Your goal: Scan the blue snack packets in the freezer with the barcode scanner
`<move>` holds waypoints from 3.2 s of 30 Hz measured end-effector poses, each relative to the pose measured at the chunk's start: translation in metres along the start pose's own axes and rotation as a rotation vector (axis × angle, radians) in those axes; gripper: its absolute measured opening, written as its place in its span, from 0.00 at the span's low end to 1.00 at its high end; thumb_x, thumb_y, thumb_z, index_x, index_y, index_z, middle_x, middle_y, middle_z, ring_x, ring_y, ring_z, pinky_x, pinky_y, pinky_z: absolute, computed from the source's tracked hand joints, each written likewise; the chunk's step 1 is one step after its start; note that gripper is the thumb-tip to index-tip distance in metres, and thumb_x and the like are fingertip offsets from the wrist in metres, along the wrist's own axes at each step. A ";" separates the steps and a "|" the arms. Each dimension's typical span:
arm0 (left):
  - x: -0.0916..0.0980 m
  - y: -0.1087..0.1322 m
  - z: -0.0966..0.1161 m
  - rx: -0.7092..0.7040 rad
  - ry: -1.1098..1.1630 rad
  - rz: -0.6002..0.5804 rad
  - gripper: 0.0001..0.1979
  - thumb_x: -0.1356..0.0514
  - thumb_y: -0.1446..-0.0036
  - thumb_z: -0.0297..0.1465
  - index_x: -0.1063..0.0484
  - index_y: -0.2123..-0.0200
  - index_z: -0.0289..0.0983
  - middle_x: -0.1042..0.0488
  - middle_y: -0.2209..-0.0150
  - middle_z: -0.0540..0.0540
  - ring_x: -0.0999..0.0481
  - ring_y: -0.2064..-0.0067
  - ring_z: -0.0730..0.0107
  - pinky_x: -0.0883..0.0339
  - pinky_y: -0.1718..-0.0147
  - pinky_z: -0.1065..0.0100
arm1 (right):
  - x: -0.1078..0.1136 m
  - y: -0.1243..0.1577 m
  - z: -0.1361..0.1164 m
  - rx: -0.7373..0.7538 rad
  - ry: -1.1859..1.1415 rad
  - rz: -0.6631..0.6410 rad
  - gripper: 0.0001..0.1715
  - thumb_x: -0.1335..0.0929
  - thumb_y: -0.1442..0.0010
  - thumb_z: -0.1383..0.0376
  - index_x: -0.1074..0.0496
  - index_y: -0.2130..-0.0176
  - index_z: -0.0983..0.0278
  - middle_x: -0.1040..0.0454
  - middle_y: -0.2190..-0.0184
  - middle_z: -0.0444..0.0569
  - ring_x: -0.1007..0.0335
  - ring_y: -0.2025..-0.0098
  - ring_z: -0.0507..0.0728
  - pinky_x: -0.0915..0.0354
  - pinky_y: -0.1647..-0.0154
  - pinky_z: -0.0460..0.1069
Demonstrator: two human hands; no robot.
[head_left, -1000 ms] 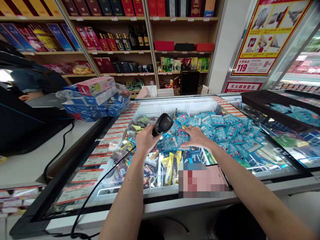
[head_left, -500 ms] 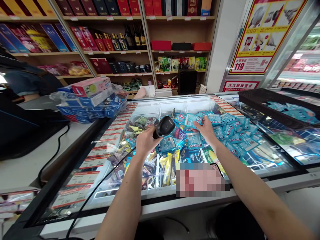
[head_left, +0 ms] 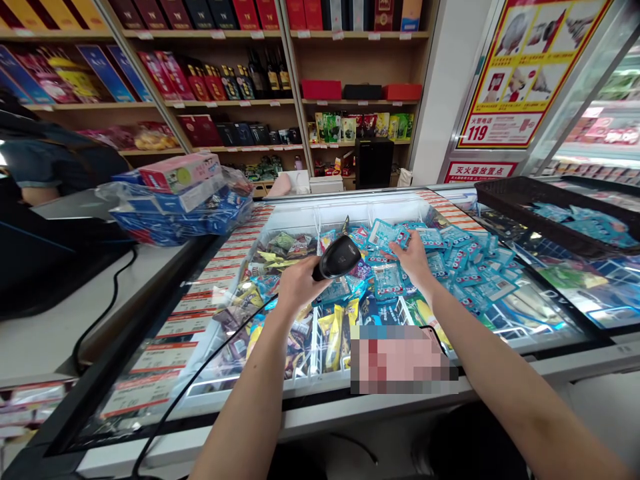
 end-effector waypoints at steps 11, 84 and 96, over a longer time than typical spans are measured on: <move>-0.005 0.000 0.010 -0.061 -0.034 -0.050 0.15 0.43 0.50 0.41 0.30 0.61 0.41 0.24 0.64 0.48 0.26 0.63 0.63 0.42 0.71 0.70 | 0.001 -0.003 0.001 0.010 0.125 0.016 0.28 0.31 0.53 0.57 0.44 0.56 0.60 0.34 0.63 0.46 0.30 0.64 0.57 0.26 0.67 0.58; 0.013 0.000 -0.033 0.276 -0.189 0.141 0.18 0.43 0.53 0.46 0.28 0.63 0.41 0.24 0.66 0.46 0.25 0.63 0.59 0.40 0.73 0.66 | -0.062 0.057 -0.034 0.566 1.118 -0.635 0.32 0.40 0.45 0.41 0.30 0.52 0.58 0.29 0.52 0.50 0.39 0.47 0.61 0.45 0.46 0.57; 0.013 0.001 -0.030 0.273 -0.167 0.136 0.18 0.42 0.53 0.45 0.28 0.61 0.42 0.23 0.64 0.46 0.25 0.61 0.59 0.38 0.70 0.67 | -0.056 0.042 -0.016 0.389 1.071 -0.574 0.28 0.33 0.49 0.45 0.32 0.56 0.60 0.28 0.58 0.50 0.35 0.53 0.62 0.43 0.51 0.57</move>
Point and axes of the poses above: each hand's wrist, its own y-axis away from the middle knuckle, its own x-axis out of the back of the hand, z = x × y, the point moved 5 cm from there along -y, towards the middle knuckle
